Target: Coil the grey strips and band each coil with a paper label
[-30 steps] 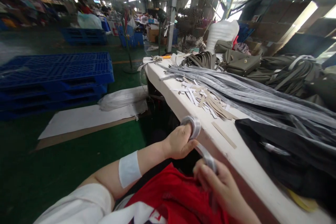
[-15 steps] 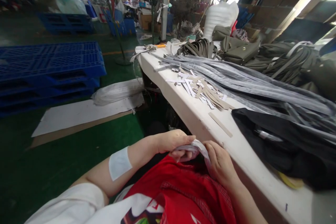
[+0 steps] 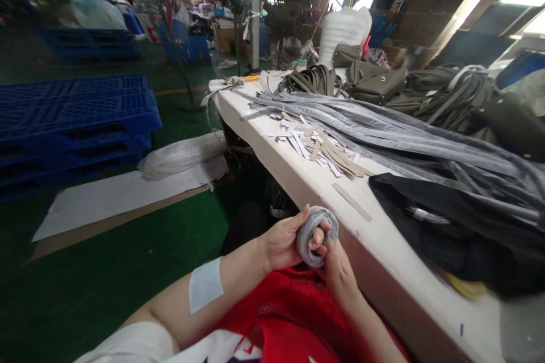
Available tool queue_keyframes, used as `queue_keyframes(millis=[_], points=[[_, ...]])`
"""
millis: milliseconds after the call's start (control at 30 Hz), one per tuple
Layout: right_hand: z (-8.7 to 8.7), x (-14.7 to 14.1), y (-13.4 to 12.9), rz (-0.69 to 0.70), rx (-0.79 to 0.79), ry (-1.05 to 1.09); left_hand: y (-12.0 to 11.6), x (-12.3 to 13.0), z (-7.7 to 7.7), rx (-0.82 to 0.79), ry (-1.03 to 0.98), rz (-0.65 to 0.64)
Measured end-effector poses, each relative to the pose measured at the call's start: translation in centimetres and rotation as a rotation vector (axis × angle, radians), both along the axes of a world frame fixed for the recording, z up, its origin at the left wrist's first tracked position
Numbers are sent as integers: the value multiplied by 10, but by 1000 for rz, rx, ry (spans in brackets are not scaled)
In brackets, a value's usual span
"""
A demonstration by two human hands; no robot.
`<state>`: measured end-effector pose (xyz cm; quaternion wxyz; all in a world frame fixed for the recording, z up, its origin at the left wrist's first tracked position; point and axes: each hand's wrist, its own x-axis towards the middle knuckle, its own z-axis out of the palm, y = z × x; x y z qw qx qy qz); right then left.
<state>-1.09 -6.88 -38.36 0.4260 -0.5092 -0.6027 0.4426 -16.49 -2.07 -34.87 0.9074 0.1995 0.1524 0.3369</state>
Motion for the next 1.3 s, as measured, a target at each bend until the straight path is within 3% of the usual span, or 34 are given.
queue_keyframes(millis=[67,133,233,333,433,600,800,933,1033,1167,1233,1300], points=[[5,15,3,70,-31,-23,-7,-2,-9,29,76,-2],[15,35,4,226,-104,-119,-12,-8,-19,136,288,36],[28,56,0,563,-313,-317,-20,-12,-31,476,676,92],[27,54,-10,736,-393,-411,-33,-3,-36,876,857,-103],[17,45,-23,689,-371,-363,-47,7,-37,1107,976,-255],[3,45,-43,599,-457,-268,-54,-3,-43,1070,958,-228],[-3,39,-46,586,-516,-148,-45,-20,-41,749,867,-355],[-3,32,-37,631,-479,-134,-39,-15,-39,881,852,-375],[0,30,-31,602,-450,-154,-40,-9,-43,976,900,-279],[12,29,-22,572,-454,-232,-46,-6,-49,866,958,-141],[22,32,-13,584,-450,-318,-47,-6,-50,842,959,-168],[34,37,2,501,-395,-439,-48,-7,-49,832,978,-216]])
